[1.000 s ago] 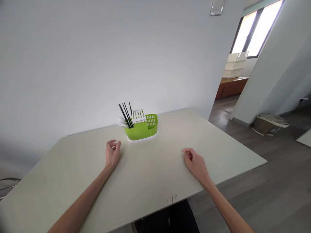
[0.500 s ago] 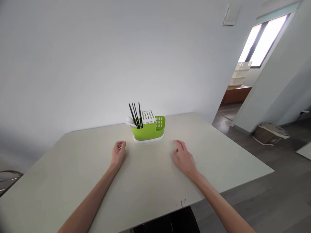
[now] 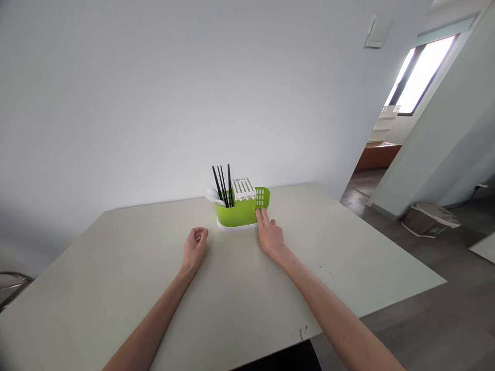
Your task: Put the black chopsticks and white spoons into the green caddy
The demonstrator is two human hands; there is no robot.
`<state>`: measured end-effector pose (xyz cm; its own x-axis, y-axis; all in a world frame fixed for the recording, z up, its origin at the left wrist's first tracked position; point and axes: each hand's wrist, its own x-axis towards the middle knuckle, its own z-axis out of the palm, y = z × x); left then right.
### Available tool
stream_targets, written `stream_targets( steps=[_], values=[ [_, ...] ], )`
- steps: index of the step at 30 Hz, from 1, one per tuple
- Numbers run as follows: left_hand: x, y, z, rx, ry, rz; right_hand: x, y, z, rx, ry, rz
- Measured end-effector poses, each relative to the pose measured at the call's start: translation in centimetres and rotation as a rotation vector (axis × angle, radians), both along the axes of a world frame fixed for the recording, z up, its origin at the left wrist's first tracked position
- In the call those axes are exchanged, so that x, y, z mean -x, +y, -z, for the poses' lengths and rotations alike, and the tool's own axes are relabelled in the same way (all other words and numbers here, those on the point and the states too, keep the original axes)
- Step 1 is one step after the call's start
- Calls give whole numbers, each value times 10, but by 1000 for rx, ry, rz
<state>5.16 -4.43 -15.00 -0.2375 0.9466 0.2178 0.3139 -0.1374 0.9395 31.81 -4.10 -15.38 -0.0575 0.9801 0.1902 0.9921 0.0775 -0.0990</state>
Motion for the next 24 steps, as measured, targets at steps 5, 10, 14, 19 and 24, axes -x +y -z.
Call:
stream_targets(
  steps=[5,10,14,19,24],
  values=[
    [1,-4,1,3,0,16,-7,6,10,-17,-74,39],
    [6,-6,1,7,10,22,-20,15,21,-15,-80,48],
    [15,-6,4,29,25,48,-35,22,28,32,-83,100],
    [29,-4,8,31,30,60,-56,31,33,98,-98,141],
    [43,-2,13,39,21,78,-70,35,31,160,-93,205]
  ],
)
